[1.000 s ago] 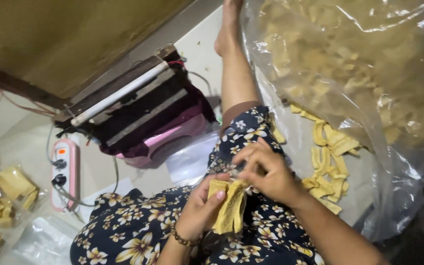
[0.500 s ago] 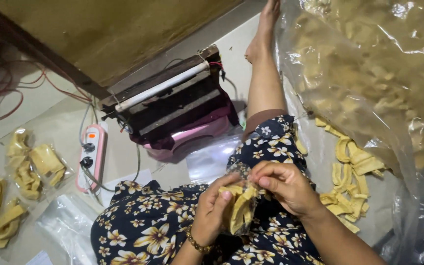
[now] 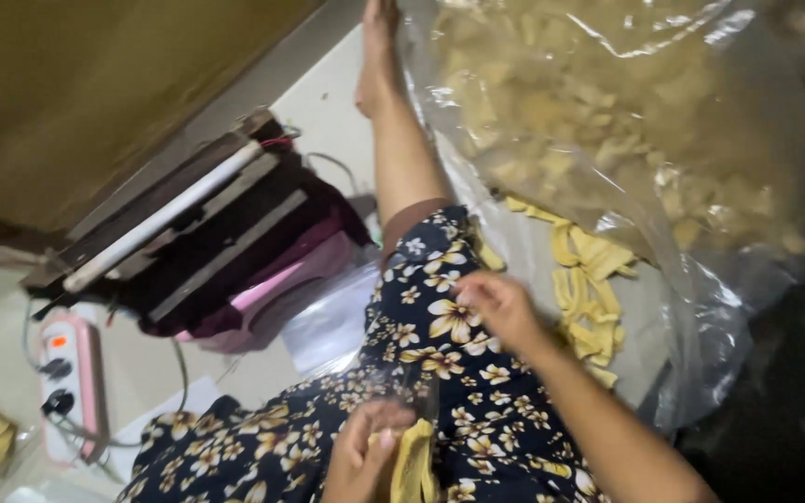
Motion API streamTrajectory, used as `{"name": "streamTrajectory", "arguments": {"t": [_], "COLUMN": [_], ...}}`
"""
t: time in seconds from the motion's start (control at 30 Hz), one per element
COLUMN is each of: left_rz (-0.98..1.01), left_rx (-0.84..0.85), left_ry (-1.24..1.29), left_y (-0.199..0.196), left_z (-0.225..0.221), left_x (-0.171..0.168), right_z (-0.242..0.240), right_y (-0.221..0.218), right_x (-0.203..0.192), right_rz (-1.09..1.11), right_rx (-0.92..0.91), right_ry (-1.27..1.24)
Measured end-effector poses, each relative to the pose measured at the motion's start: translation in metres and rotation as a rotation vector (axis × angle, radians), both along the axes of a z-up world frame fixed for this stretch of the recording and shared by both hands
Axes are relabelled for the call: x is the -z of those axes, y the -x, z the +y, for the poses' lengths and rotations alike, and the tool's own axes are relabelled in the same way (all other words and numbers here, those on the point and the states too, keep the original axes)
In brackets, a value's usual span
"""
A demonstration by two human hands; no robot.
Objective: The person is sitting on the floor, picking up individual fried snack strips from a pile and placing them into small plastic bags.
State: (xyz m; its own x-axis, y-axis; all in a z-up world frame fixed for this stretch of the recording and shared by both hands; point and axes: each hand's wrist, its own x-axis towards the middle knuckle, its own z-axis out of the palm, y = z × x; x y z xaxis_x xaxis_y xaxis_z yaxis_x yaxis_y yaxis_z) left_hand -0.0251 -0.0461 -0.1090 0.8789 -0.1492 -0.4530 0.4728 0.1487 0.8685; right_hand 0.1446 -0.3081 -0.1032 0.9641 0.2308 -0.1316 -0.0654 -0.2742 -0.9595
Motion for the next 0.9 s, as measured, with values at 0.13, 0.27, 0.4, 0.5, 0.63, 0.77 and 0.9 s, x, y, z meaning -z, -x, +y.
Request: {"name": "streamTrajectory", "arguments": {"t": [0.13,0.27,0.4,0.5,0.63,0.77,0.9], "left_rz": [-0.1,-0.044,0.014,-0.005,0.004,0.017,-0.119], "left_rx": [0.264,0.273,0.158,0.082,0.042,0.009,-0.004], "left_ry": [0.295,0.225,0.255,0.254,0.253,0.196,-0.082], "left_y": [0.037,0.031,0.012,0.016,0.012,0.017,0.019], "left_z": [0.015,0.012,0.009,0.012,0.018,0.024,0.035], "left_x": [0.083,0.068,0.032,0.032,0.021,0.019,0.004], "right_z": [-0.101,-0.167,-0.169,-0.164,-0.14,-0.131,-0.119], "right_y": [-0.034,-0.017,-0.025,-0.033,-0.036,-0.032,-0.036], "right_x": [0.054,0.129,0.138,0.137,0.11,0.104,0.092], "right_rz": [0.402,0.294,0.151,0.217,0.258,0.127,0.237], "right_rx": [0.214,0.125,0.199,0.23,0.13,0.04,-0.019], "right_ry": [1.18,1.44,1.261,1.067,0.987,1.08,1.237]}}
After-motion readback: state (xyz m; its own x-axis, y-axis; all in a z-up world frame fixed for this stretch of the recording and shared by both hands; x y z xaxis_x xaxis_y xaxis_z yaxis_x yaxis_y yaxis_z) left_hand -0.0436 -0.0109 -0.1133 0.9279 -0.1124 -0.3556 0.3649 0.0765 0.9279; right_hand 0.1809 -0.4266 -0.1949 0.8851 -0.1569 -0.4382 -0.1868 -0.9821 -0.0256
